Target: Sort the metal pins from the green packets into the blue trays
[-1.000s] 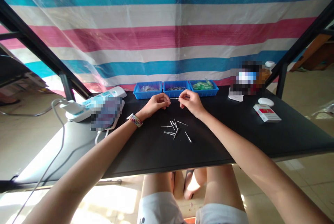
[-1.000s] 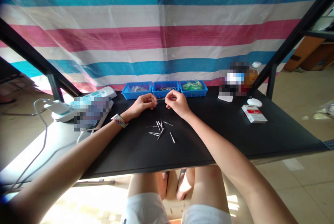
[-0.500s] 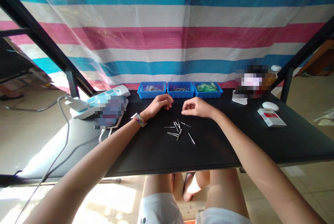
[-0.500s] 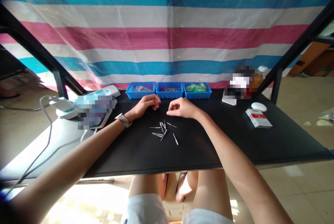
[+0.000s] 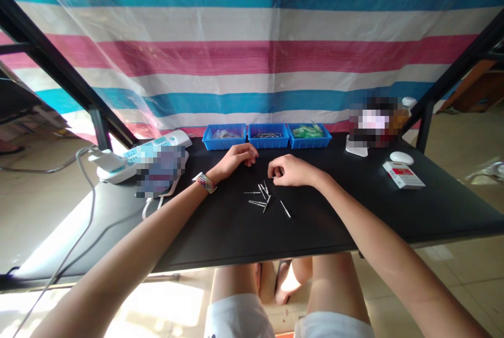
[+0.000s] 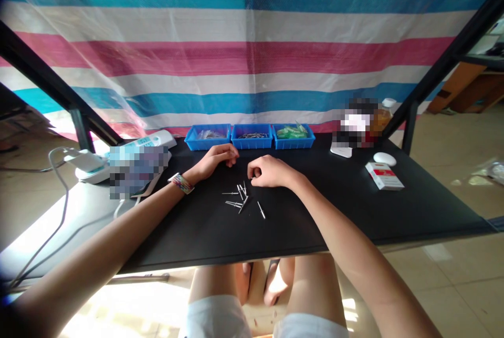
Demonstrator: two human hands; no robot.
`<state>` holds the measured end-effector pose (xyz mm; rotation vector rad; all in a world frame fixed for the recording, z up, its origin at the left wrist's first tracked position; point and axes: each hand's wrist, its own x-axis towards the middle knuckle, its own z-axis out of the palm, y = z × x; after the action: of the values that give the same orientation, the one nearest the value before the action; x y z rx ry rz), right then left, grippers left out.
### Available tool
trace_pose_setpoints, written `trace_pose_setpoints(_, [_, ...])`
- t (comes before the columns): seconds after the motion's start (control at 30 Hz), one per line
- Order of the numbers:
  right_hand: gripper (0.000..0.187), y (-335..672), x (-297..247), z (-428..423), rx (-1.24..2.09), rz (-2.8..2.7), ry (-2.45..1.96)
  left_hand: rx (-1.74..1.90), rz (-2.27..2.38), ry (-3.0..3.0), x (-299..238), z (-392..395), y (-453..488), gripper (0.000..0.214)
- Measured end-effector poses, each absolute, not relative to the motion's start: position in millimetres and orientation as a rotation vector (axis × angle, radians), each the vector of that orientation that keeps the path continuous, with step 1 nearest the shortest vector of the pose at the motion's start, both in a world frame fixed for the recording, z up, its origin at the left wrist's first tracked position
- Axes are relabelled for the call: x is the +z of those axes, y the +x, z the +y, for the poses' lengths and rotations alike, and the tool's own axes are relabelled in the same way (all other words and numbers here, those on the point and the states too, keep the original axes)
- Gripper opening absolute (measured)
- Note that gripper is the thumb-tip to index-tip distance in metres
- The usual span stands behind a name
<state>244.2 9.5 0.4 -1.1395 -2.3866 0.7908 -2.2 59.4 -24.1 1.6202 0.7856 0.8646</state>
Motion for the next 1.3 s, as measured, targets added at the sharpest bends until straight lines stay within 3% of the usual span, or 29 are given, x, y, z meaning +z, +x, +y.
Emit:
trace_pose_setpoints(0.17, [0.006, 244.1, -9.0, 20.9, 1.002, -2.015, -1.049, 0.855, 0.795, 1.651, -24.2, 60.3, -1.8, 0.025])
trace_pose_setpoints(0.27, [0.015, 238.7, -17.0, 24.9, 1.150, -1.677, -1.029, 0.824, 0.803, 1.699, -23.8, 59.5, -1.6, 0.029])
trace_pose_setpoints(0.4, [0.028, 230.3, -28.2, 27.9, 1.112, -1.473, -1.009, 0.779, 0.810, 1.760, -22.8, 58.5, -1.2, 0.040])
trace_pose_setpoints(0.83, [0.027, 223.1, -36.7, 27.3, 1.023, -1.453, -0.975, 0.770, 0.843, 1.778, -22.7, 59.2, -0.6, 0.042])
trace_pose_setpoints(1.3, [0.041, 223.1, -32.8, 25.9, 1.150, -1.499, -1.038, 0.866, 0.864, 1.702, -23.3, 57.9, 1.1, 0.035])
